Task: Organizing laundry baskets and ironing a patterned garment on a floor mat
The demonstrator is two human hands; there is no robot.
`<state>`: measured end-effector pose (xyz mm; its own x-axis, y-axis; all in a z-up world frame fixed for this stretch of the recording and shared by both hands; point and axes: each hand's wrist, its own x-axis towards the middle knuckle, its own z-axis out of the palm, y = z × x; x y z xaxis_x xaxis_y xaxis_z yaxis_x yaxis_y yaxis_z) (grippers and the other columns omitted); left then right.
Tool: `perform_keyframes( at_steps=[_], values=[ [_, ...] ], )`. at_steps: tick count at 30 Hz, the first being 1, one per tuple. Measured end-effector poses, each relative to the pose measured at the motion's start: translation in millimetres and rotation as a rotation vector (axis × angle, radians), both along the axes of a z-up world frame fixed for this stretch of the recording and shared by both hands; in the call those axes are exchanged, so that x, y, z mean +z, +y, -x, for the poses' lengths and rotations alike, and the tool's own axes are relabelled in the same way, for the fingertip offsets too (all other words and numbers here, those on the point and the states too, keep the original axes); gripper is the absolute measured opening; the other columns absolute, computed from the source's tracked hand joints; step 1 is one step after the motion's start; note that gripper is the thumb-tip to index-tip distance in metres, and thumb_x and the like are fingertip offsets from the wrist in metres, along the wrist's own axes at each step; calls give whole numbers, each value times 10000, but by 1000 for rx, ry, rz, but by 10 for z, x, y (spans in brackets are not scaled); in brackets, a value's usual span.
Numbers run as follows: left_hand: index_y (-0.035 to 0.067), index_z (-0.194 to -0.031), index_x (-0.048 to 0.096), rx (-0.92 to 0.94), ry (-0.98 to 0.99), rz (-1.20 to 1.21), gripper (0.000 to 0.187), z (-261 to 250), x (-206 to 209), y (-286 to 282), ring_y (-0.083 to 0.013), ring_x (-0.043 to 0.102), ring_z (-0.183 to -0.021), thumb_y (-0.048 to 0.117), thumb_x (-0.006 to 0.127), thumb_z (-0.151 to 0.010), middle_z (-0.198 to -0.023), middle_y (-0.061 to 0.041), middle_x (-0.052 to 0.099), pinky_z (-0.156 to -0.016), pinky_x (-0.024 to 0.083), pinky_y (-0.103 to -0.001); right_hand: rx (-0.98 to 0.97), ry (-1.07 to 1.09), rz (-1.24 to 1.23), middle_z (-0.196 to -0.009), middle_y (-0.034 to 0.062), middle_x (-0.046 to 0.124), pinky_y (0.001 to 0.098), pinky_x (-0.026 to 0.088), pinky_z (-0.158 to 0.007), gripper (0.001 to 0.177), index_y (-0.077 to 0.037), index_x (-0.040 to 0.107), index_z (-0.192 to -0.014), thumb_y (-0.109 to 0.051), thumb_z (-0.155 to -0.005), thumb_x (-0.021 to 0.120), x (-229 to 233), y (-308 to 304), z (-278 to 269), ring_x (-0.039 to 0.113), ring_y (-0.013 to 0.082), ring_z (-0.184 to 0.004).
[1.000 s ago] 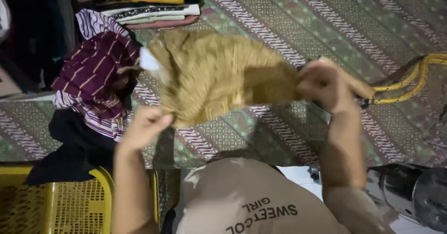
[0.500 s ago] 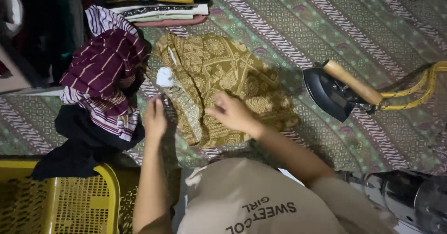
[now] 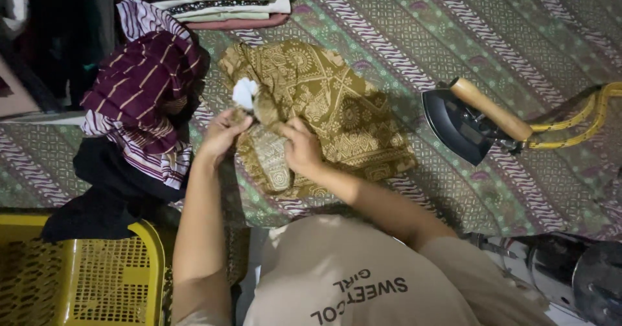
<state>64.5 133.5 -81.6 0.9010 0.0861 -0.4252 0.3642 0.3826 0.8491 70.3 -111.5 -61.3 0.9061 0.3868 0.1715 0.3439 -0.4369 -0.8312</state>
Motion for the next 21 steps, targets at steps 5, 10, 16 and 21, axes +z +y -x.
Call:
perform_keyframes(
  at_steps=[5, 10, 16, 21],
  values=[
    [312, -764, 706, 593, -94, -1420, 204, 160, 34, 342, -220, 680, -663, 388, 895, -745, -668, 51, 641, -629, 516, -276, 236, -744, 47, -936, 11, 552, 313, 506, -763, 466, -225, 731, -1245, -226, -1061, 304, -259, -37, 165, 533, 253, -819],
    [159, -1057, 602, 234, -269, -1236, 316, 330, 702, 218, -417, 638, -1033, 245, 793, -820, -1184, -72, 600, -931, 519, -495, 248, -589, -24, -901, -9, 620, 329, 512, -734, 363, -216, 766, -1026, -145, -1006, 411, -470, -92, 214, 547, 247, -808],
    [69, -997, 728, -223, -325, -1171, 368, 664, 910, -56, -507, 649, -1042, 147, 869, -666, -999, -224, 716, -937, 503, -579, -174, -29, -339, -929, 34, 723, 295, 497, -801, 383, -134, 724, -1078, 98, -801, 598, 292, -154, 136, 577, 190, -835],
    [133, -876, 706, 601, -484, -1433, 333, 727, 1056, 3, -368, 678, -1028, 286, 996, -819, -1027, -111, 717, -945, 502, -414, 9, -229, -465, -918, 18, 761, 302, 567, -773, 268, -143, 775, -982, 27, -787, 704, 402, -217, 242, 690, 213, -792]
  ],
)
